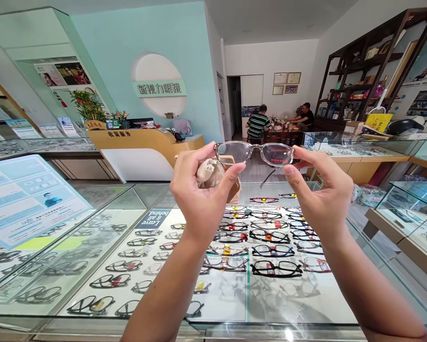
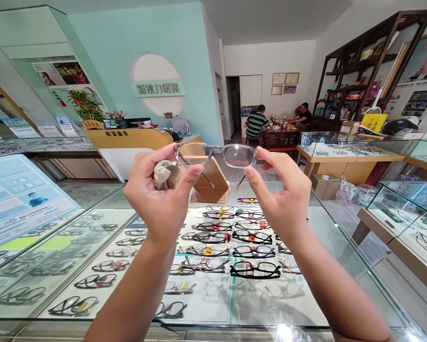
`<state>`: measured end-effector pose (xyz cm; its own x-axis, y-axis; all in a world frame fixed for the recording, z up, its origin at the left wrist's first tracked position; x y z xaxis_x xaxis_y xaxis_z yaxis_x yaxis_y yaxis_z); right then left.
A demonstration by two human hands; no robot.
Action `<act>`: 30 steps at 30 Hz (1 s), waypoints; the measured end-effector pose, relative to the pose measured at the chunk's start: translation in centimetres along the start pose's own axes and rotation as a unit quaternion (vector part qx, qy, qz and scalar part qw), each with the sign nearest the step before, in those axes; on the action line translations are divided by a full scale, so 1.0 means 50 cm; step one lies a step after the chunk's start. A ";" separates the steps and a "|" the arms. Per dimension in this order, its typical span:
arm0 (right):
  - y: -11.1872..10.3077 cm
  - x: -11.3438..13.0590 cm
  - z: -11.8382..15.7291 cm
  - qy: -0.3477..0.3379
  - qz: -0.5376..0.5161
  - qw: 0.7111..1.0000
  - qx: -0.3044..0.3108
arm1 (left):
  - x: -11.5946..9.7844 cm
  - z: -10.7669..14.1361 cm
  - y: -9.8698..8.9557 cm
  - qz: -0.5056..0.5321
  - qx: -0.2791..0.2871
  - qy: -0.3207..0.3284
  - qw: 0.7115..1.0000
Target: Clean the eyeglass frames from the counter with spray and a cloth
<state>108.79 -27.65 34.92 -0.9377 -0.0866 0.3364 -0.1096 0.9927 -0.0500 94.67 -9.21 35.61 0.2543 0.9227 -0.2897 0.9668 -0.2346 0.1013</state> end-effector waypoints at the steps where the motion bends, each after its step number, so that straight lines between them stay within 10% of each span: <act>1: 0.001 -0.002 0.000 0.000 -0.001 1.000 0.004 | -0.001 0.000 0.000 -0.002 0.001 0.006 1.000; 11: 0.005 -0.011 -0.001 -0.008 0.004 1.000 -0.007 | -0.004 0.000 0.002 -0.020 -0.009 0.034 0.999; 30: -0.011 0.001 0.003 -0.053 0.028 0.996 -0.067 | 0.028 0.015 0.026 0.059 0.072 -0.124 0.988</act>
<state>108.77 -28.22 34.79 -0.9715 -0.0314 0.2348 -0.0171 0.9979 0.0629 96.30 -8.48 34.62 0.3473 0.7875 -0.5091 0.9191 -0.3937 0.0180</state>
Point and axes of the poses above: each hand's wrist, its own z-axis away from the middle knuckle, its own y-axis out of the palm, x = y × z, the point moved 4 cm from there along -z, towards the middle knuckle
